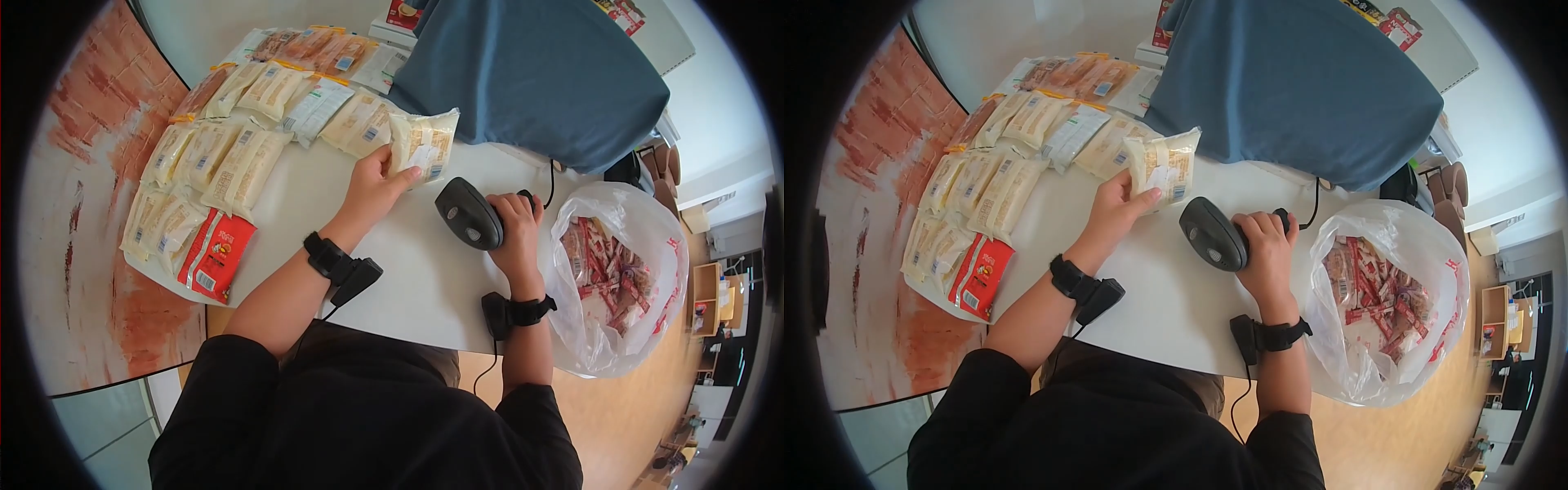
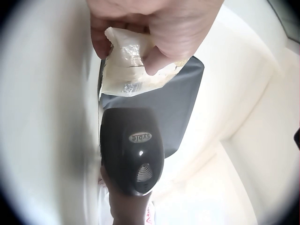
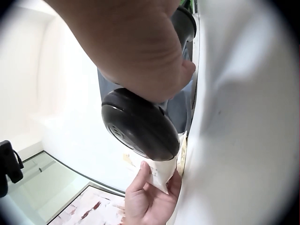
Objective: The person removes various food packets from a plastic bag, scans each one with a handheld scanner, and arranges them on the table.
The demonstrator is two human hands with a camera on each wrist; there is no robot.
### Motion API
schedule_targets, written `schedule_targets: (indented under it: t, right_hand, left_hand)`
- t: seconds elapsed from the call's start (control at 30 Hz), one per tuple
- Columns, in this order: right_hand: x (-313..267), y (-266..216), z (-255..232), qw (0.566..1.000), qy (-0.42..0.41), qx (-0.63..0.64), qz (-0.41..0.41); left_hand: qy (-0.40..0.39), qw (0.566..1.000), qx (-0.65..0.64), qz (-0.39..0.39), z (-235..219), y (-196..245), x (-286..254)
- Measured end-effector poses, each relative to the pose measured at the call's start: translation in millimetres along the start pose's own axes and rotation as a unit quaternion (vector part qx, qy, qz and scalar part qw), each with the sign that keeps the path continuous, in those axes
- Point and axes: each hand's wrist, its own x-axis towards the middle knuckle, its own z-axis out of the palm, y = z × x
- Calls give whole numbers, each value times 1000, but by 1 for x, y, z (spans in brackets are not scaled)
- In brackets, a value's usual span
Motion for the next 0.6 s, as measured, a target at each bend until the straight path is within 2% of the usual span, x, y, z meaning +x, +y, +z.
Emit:
schedule_targets:
  t: [0.6]
  right_hand:
    - [0,-1,3,1000,-9,8,0]
  left_hand:
    - [-6,1000,9,4,3,-1,-2]
